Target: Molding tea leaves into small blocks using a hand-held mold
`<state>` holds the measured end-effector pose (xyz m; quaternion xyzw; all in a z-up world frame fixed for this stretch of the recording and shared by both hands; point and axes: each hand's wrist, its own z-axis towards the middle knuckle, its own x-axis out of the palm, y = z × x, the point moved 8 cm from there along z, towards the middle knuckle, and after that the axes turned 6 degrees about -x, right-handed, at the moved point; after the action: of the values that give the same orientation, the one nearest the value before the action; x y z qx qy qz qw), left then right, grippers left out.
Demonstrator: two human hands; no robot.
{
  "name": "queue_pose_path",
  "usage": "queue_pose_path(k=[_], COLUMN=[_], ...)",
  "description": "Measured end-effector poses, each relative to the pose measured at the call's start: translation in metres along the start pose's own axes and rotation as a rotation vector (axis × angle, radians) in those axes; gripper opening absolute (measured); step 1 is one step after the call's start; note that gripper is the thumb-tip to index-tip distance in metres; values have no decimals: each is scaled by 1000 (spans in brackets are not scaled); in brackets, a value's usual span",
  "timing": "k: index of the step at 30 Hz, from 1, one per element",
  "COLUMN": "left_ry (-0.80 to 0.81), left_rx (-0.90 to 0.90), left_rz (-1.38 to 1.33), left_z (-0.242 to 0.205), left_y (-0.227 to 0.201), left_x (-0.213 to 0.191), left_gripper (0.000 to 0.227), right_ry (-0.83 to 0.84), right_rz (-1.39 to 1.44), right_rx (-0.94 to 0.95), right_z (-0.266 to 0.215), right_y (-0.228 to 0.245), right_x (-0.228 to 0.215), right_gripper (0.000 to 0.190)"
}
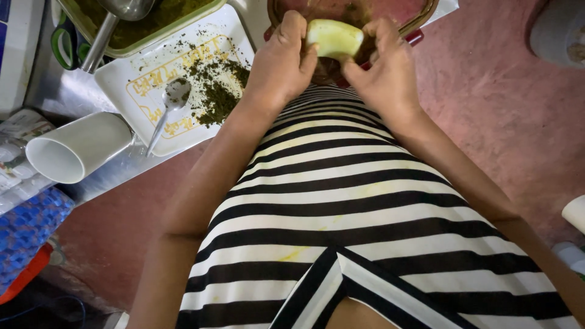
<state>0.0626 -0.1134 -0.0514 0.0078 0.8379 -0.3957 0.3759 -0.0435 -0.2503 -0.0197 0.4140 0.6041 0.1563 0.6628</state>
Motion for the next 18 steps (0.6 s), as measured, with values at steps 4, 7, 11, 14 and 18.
queue_pose_path(k=[4, 7, 11, 14, 18], left_ry=[74, 72, -142, -182, -302], left_rx=[-23, -93, 153, 215, 293], left_rz=[-179, -237, -220, -291, -39], left_z=[-1, -3, -1, -5, -10], left_y=[-8, -13, -19, -17, -19], left_x=[-19, -45, -77, -86, -90], left_gripper=[18, 16, 7, 8, 17], right_ry=[24, -5, -88, -112, -75], right_rz=[147, 176, 380, 376, 428], right_rx=[46, -16, -242, -51, -50], right_z=[8, 17, 29, 24, 18], right_y=[-7, -22, -12, -47, -31], right_x=[-8, -22, -48, -54, -62], right_gripper=[37, 29, 13, 19, 11])
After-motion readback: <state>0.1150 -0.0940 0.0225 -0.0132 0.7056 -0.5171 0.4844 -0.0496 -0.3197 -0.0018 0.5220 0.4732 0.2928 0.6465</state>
